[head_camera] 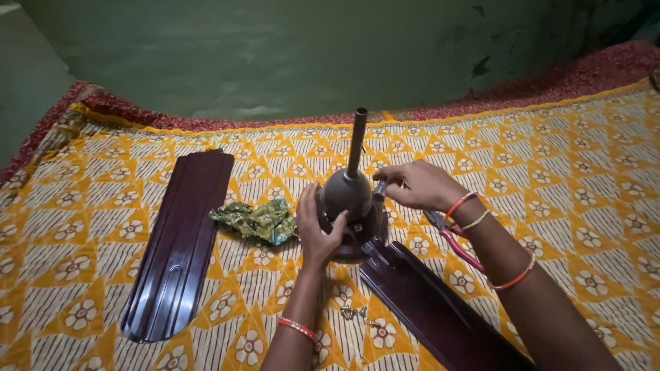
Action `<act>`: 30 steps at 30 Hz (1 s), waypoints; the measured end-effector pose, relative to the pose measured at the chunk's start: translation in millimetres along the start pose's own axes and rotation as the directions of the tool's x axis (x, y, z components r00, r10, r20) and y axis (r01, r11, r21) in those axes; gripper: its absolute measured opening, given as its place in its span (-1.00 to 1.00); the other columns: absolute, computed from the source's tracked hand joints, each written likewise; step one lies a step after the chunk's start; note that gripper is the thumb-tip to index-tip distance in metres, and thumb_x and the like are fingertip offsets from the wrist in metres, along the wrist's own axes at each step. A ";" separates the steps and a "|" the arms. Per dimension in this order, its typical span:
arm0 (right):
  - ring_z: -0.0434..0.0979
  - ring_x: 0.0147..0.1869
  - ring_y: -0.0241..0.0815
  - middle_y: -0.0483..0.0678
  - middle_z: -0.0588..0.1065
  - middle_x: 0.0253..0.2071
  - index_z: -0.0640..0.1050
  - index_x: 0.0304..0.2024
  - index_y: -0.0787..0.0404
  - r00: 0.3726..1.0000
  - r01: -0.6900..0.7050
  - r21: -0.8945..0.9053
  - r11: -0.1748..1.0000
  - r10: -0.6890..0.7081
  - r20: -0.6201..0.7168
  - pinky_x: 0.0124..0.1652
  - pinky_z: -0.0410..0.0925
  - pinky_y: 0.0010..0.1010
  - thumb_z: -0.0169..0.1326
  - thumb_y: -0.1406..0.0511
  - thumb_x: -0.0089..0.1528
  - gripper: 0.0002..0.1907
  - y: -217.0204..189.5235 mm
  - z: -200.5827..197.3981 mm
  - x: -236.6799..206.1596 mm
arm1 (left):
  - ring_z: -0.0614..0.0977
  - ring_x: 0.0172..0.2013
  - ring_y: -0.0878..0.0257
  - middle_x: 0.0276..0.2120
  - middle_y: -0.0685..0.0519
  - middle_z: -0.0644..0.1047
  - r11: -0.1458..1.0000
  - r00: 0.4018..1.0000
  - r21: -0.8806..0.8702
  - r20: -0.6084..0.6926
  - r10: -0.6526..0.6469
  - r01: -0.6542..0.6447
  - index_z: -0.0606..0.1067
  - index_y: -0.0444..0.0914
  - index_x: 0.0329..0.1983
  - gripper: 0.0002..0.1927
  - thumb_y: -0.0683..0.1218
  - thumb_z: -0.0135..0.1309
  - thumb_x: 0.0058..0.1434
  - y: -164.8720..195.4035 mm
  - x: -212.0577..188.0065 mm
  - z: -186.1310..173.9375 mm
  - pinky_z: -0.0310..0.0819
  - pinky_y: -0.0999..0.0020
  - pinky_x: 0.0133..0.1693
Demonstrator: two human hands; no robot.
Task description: The person wipes ceiling fan blades with a cloth, then attaches the blades to the fan motor housing, aligning each blade against the flywheel and fastening it with screws, using pliers and a screwdriver to tighten the fasteners.
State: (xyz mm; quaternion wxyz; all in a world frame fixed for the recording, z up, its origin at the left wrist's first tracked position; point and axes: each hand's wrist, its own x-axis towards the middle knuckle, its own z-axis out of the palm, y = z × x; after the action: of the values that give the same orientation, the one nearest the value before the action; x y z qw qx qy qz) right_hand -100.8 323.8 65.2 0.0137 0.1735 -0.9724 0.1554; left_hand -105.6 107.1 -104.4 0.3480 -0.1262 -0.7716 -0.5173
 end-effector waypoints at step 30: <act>0.62 -0.15 -0.07 -0.10 0.61 -0.30 0.73 -0.16 -0.23 0.980 0.092 -0.243 0.966 -0.132 -0.151 -0.14 0.46 -0.18 0.16 0.14 0.20 -0.80 -7.0 9.8 -12.8 | -0.19 0.53 0.12 0.55 -0.06 -0.13 0.773 0.866 0.513 0.104 -0.489 0.375 -0.38 -0.24 0.54 0.36 0.16 0.37 0.03 13.5 -29.8 47.4 -0.54 -0.18 0.41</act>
State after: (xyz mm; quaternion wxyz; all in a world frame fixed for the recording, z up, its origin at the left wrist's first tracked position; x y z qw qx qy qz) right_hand -86.1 318.9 56.9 0.1238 0.2119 -0.9680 0.0521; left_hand -95.8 159.9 -125.3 0.1466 0.0857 -0.9176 -0.3594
